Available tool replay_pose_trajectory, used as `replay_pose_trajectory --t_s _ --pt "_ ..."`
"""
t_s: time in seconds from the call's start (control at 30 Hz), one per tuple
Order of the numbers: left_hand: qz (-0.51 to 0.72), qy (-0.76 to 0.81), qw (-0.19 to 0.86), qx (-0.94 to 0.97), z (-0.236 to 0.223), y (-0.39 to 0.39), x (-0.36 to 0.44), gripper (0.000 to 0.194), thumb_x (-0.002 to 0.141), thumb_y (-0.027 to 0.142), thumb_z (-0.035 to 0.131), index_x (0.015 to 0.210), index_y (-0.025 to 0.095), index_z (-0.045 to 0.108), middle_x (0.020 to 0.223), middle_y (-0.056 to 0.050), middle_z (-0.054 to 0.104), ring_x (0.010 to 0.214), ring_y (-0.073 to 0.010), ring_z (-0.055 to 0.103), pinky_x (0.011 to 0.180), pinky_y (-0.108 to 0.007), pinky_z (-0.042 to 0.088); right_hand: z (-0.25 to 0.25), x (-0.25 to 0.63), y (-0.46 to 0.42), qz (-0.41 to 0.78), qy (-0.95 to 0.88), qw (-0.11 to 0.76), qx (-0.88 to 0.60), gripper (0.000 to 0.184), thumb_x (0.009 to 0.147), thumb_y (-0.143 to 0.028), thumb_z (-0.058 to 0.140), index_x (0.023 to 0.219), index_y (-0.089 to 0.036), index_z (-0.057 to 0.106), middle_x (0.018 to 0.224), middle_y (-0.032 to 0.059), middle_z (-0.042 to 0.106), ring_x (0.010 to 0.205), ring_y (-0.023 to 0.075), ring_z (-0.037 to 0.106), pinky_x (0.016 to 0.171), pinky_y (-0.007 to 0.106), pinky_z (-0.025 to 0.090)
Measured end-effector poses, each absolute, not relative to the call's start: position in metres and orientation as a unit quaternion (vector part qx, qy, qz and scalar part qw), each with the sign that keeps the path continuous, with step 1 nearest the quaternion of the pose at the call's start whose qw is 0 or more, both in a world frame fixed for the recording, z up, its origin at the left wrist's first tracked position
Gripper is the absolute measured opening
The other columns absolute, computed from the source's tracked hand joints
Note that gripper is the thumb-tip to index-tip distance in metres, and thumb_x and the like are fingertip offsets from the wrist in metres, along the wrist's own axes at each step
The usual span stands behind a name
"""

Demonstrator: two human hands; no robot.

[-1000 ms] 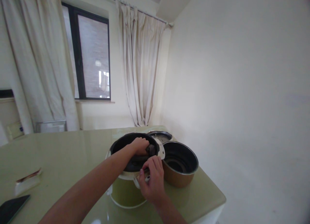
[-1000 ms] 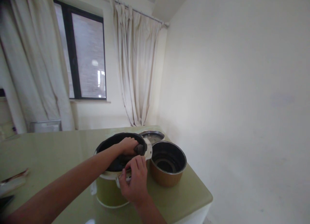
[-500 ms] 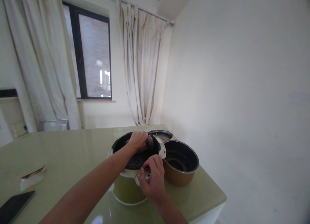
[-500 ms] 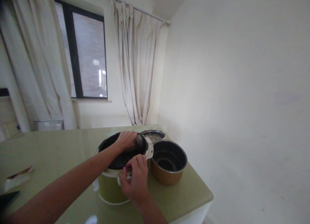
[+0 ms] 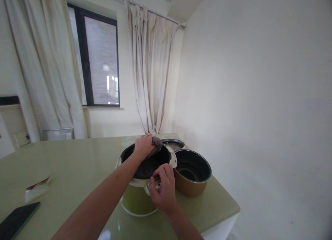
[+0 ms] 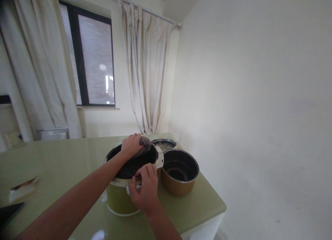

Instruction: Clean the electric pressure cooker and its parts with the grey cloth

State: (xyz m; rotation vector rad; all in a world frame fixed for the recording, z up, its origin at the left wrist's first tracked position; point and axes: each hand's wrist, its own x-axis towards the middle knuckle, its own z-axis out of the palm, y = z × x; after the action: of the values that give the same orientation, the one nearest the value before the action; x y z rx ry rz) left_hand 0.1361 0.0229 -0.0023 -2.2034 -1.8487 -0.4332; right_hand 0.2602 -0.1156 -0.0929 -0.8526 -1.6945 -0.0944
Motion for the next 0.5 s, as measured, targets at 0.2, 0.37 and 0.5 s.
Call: replay_pose_trajectory --t_s 0.2,0.37,0.5 --pt "-0.116 -0.618 0.135 -0.766 -0.0072 0.0262 0.14 0.037 0.093 0.012 0.055 0.128 0.013 0.067 0.13 -0.02 0.069 0.125 -0.0333 0.062 0.099 -0.045 0.051 -0.091 0.2607 -0.1156 -0.045 -0.725 0.582 -0.365 0.01 0.087 -0.015 0.056 0.089 -0.023 0.05 0.089 0.0031 0.053 0.088 0.0227 0.051 0.076 0.036 0.039" --pt "-0.076 -0.552 0.138 -0.819 -0.0092 0.03 0.1419 0.037 0.091 0.004 0.053 0.123 0.011 0.069 0.13 -0.022 0.069 0.127 -0.0332 0.061 0.1 -0.044 0.051 -0.0906 0.2609 -0.1151 -0.046 -0.725 0.582 -0.366 0.01 0.088 -0.015 0.056 0.09 -0.023 0.05 0.089 0.0031 0.054 0.087 0.0228 0.051 0.076 0.036 0.039" --pt "-0.063 -0.497 0.132 -0.855 -0.0081 0.0328 0.1334 0.037 0.089 0.016 0.065 0.126 0.012 0.067 0.131 -0.021 0.068 0.128 -0.0349 0.06 0.098 -0.045 0.053 -0.0918 0.2606 -0.1145 -0.039 -0.725 0.58 -0.369 0.011 0.088 -0.015 0.055 0.089 -0.024 0.049 0.089 0.0032 0.053 0.087 0.0233 0.051 0.076 0.037 0.039"
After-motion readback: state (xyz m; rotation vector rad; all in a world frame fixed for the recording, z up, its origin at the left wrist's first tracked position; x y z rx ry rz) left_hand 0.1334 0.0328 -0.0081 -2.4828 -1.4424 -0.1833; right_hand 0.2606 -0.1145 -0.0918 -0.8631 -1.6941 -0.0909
